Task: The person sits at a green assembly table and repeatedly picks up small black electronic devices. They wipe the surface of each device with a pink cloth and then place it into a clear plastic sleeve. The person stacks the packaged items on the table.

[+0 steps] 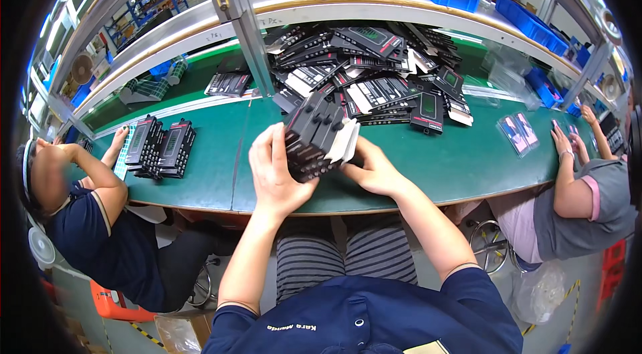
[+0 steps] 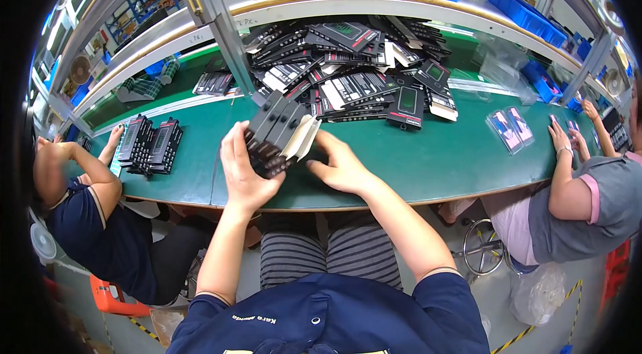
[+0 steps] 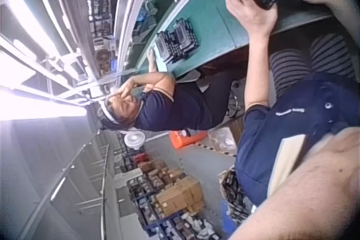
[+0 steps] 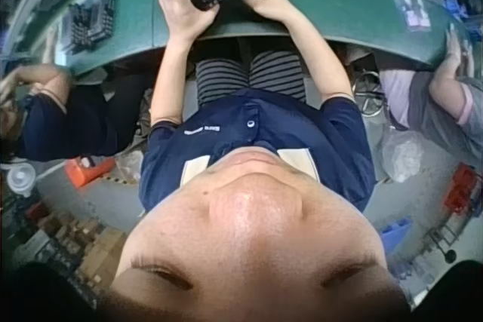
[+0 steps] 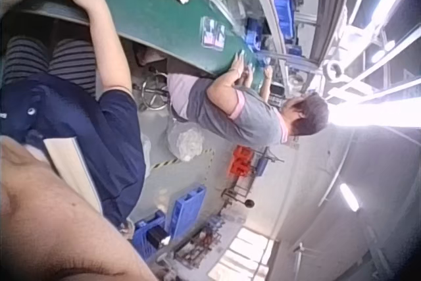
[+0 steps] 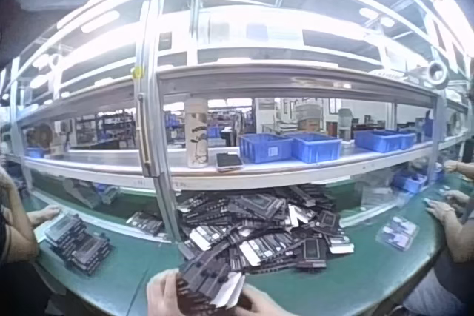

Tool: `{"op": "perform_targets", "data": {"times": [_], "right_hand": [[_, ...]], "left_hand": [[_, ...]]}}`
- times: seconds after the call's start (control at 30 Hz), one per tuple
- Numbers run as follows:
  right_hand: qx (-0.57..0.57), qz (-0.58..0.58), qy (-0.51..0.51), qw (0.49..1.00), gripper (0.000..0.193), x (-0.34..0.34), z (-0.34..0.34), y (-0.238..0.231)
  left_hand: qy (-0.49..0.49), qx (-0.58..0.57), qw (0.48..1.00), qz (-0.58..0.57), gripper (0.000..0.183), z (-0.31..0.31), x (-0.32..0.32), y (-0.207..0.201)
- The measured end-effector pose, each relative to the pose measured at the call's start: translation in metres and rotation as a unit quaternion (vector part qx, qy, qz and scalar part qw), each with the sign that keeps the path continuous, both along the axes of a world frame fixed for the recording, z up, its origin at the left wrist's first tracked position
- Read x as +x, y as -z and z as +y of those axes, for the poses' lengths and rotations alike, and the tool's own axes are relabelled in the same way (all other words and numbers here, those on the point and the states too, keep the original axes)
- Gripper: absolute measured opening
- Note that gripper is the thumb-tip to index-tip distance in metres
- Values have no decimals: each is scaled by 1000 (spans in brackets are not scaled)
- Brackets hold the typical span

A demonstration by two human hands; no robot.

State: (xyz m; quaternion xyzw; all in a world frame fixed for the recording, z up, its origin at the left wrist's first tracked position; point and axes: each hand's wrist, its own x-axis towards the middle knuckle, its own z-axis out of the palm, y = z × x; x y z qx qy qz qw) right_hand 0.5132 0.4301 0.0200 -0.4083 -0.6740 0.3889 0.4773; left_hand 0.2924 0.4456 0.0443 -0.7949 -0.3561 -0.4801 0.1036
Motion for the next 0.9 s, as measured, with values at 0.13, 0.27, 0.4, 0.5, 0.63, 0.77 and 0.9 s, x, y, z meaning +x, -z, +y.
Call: {"op": "perform_targets", "data": {"times": [0.13,0.27,0.4,0.5,0.63,0.77,0.9], "right_hand": [[136,-83,189,969,48,41,-27,9],[190,-131,400,887,37,113,-52,20],[203,-305,598,713,50,211,-60,24],[139,-441,667,584,65,275,-59,30],[-35,-537,639,550,76,305,-66,19],[-107,-503,598,615,65,324,-61,26],[-72,-514,585,624,53,314,-67,29]], "left_hand": [[0,-29,985,169,95,11,-4,-9],[-26,-54,976,207,105,26,3,-9],[-50,-51,974,213,120,65,13,2],[-48,-43,974,219,122,73,17,14],[-32,-43,982,181,117,58,17,5],[-98,-95,969,204,115,72,14,-3],[-32,-16,986,162,77,57,18,-8]]}}
